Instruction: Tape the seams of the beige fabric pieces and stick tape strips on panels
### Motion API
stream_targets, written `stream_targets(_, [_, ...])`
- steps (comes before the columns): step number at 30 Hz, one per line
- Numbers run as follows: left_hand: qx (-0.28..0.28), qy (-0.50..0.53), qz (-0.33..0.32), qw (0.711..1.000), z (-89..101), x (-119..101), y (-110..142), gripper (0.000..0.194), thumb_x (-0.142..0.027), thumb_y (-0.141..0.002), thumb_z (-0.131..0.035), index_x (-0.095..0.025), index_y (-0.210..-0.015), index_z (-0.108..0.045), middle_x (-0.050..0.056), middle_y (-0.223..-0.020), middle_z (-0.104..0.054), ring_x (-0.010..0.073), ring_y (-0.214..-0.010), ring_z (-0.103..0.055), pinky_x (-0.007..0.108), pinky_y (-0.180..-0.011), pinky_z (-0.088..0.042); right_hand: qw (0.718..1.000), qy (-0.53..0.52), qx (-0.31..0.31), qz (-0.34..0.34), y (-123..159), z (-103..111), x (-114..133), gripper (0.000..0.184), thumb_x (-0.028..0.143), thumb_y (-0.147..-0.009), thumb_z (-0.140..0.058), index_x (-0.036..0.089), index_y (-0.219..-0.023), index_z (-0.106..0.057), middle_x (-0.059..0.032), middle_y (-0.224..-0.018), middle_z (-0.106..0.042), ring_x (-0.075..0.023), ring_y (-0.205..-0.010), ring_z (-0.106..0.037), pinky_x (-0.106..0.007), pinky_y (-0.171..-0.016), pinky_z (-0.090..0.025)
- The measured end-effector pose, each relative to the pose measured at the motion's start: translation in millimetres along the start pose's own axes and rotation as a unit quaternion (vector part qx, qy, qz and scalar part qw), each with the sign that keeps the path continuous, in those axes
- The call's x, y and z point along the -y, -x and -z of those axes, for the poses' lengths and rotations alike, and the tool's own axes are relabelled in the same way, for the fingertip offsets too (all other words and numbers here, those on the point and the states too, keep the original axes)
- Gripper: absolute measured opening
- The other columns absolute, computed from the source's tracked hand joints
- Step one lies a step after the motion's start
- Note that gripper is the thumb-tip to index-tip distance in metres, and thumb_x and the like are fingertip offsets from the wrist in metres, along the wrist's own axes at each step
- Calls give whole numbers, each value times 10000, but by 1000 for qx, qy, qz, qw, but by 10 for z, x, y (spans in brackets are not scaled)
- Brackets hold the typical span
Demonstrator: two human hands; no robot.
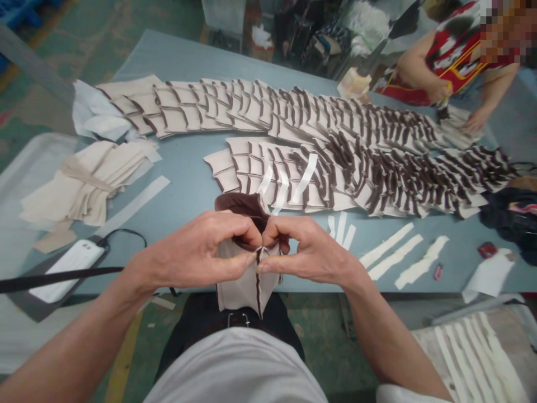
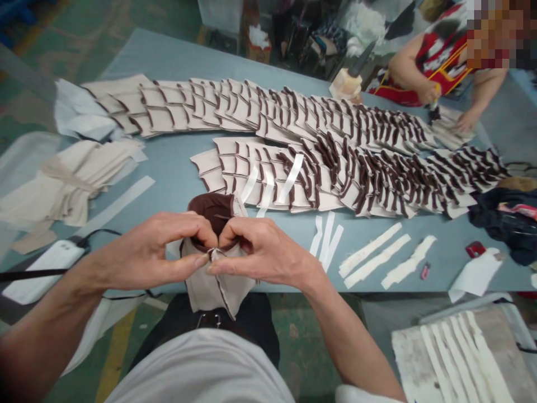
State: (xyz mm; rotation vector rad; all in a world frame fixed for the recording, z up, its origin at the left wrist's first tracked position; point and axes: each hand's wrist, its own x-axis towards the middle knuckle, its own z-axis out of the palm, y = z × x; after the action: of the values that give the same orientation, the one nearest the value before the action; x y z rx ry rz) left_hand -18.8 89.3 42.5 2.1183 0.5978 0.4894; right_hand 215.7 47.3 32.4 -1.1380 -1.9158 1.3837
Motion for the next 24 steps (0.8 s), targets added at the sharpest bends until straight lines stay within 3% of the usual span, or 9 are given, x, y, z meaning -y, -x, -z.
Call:
stream_targets(5, [14,-63,12,998,-16,-31,65,124,-135,-928,-579,-188,-946,-689,-20,-870,-723,126,-791,-646,243,-766,-431,998,44,-33,38,-25,-67,-18,426,471,-862,-842,212,-778,-514,58,-733,-522,-104,-660,-431,-243,-621,-334])
stream_targets(8, [22,-85,18,996,-41,-57,87,148,-124,-937,-546,-183,-967,-678,-17,-877,-722,128,-777,-640,253,-754,-426,997,49,-34,45,-7,-90,-34,320,367,-901,-795,210,-802,-534,53,-746,-546,-107,-670,-466,-241,-635,-356])
stream_targets(14, [-18,-78,24,997,-88,-88,78,151,-99,-873,-522,-182,-862,-647,-56,-737,-665,86,-635,-586,208,-643,-413,989,110,-74,62,52,-139,-19,122,211,-881,-732,187,-949,-634,9,-879,-649,-125,-743,-539,-248,-728,-419])
stream_targets(24, [-55,-63,27,996,-112,-18,101,120,-133,-839,-556,-156,-791,-663,-60,-677,-643,59,-581,-537,170,-595,-394,985,144,-62,72,39,-183,-110,142,264,-902,-773,188,-987,-688,9,-848,-697,-129,-709,-566,-247,-695,-407])
